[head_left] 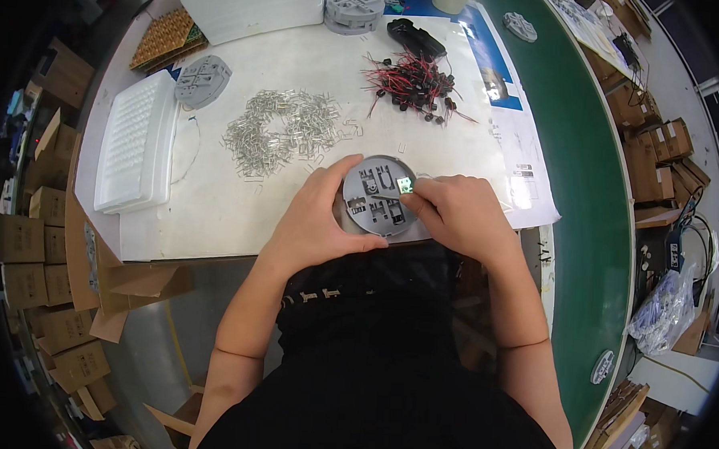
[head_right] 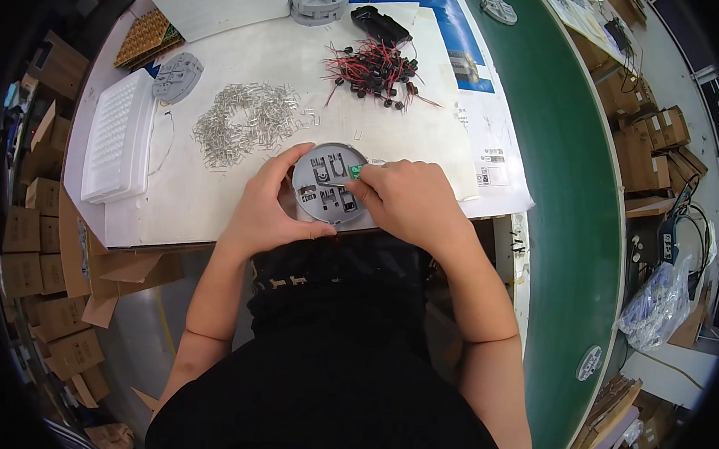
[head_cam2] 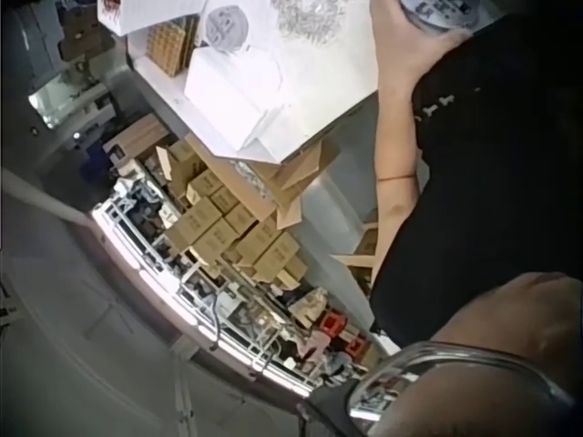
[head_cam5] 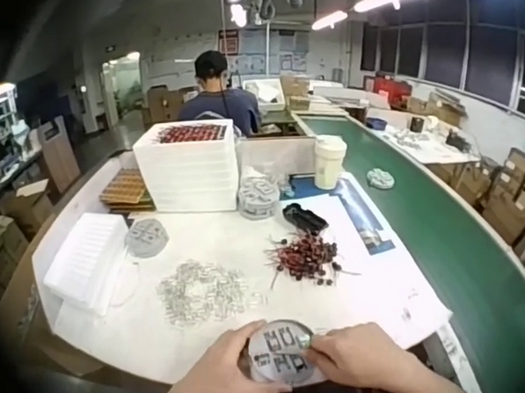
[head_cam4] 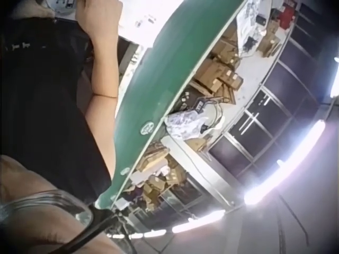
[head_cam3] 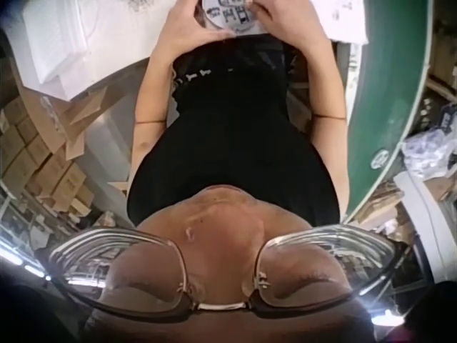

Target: Assembling small electronic components and wiring into circular plastic housings at a factory workbench.

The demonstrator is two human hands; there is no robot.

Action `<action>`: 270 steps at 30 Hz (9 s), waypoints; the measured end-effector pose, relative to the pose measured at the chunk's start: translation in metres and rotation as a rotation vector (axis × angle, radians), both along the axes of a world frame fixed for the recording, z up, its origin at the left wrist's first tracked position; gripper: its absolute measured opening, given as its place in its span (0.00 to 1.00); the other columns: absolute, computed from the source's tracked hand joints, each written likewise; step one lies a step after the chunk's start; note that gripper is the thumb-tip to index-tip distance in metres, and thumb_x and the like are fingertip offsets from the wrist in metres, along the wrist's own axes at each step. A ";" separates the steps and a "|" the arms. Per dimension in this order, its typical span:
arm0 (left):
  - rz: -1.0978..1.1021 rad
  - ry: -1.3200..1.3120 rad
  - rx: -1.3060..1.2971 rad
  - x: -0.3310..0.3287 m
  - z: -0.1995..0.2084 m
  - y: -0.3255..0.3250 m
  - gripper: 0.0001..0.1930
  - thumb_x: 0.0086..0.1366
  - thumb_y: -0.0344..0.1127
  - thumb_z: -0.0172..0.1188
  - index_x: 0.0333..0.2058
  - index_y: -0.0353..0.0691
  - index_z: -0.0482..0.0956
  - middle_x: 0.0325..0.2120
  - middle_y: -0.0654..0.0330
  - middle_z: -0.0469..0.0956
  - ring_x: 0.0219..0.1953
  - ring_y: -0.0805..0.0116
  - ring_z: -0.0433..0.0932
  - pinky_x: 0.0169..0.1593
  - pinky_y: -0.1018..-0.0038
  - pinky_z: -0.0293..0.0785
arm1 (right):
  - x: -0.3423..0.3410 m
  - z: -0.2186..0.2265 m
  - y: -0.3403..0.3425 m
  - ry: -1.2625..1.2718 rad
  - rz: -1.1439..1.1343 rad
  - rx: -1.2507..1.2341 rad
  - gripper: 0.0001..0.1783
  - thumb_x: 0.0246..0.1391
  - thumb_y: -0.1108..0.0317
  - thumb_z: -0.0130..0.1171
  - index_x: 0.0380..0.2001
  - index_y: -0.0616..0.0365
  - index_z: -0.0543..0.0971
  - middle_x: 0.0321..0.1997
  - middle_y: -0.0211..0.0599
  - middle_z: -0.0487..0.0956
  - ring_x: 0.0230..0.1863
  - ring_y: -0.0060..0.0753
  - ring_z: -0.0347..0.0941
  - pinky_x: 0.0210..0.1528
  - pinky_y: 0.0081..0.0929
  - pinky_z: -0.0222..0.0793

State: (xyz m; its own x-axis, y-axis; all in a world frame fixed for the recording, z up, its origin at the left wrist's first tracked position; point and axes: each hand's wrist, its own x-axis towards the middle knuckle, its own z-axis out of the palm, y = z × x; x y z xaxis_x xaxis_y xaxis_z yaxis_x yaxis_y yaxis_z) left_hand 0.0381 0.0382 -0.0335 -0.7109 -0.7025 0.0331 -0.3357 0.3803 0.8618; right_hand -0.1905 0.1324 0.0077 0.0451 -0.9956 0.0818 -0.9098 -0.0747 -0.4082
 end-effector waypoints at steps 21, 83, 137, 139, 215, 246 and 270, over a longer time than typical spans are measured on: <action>-0.156 0.095 -0.103 -0.001 -0.009 -0.018 0.52 0.40 0.42 0.76 0.69 0.42 0.69 0.49 0.48 0.80 0.50 0.48 0.77 0.59 0.59 0.73 | 0.011 -0.003 -0.017 0.012 0.094 0.247 0.22 0.69 0.53 0.58 0.26 0.59 0.85 0.25 0.52 0.83 0.30 0.59 0.81 0.36 0.52 0.77; 0.303 0.698 0.075 -0.034 -0.009 -0.005 0.10 0.71 0.21 0.62 0.49 0.35 0.83 0.35 0.60 0.80 0.35 0.78 0.77 0.42 0.79 0.75 | 0.038 -0.023 0.000 0.072 -0.189 -0.786 0.15 0.48 0.70 0.73 0.42 0.52 0.86 0.29 0.33 0.78 0.22 0.34 0.75 0.23 0.32 0.69; -0.013 0.127 -0.550 0.011 -0.013 -0.001 0.38 0.48 0.45 0.81 0.58 0.43 0.81 0.56 0.57 0.80 0.60 0.52 0.74 0.67 0.55 0.67 | -0.043 -0.024 -0.082 0.101 0.122 0.109 0.09 0.55 0.69 0.68 0.40 0.54 0.87 0.41 0.37 0.81 0.41 0.43 0.81 0.43 0.38 0.77; 0.023 0.128 -0.549 0.001 -0.014 0.007 0.38 0.48 0.46 0.81 0.58 0.42 0.81 0.56 0.57 0.80 0.59 0.52 0.74 0.66 0.56 0.68 | -0.036 -0.028 -0.073 -0.046 -0.014 0.053 0.10 0.55 0.70 0.69 0.41 0.55 0.86 0.39 0.37 0.82 0.39 0.40 0.81 0.42 0.36 0.76; -0.060 0.034 -0.307 -0.047 -0.001 -0.033 0.14 0.61 0.31 0.71 0.46 0.39 0.87 0.41 0.54 0.82 0.43 0.53 0.81 0.47 0.62 0.79 | -0.052 -0.030 -0.032 -0.122 -0.486 -0.352 0.10 0.58 0.67 0.68 0.44 0.53 0.88 0.40 0.40 0.85 0.39 0.46 0.83 0.40 0.37 0.79; 0.042 0.422 0.003 -0.012 0.050 0.004 0.09 0.64 0.34 0.72 0.36 0.33 0.88 0.29 0.59 0.87 0.30 0.72 0.84 0.35 0.77 0.78 | 0.026 -0.016 0.004 -0.899 0.019 -0.445 0.12 0.57 0.84 0.68 0.45 0.64 0.82 0.49 0.39 0.80 0.42 0.23 0.76 0.42 0.19 0.73; 0.000 0.504 0.424 -0.015 0.017 0.007 0.10 0.69 0.33 0.69 0.36 0.30 0.86 0.29 0.66 0.84 0.28 0.86 0.74 0.32 0.83 0.71 | 0.026 -0.038 0.020 -0.973 -0.075 -0.282 0.13 0.61 0.81 0.67 0.49 0.63 0.82 0.45 0.33 0.81 0.39 0.20 0.75 0.44 0.18 0.71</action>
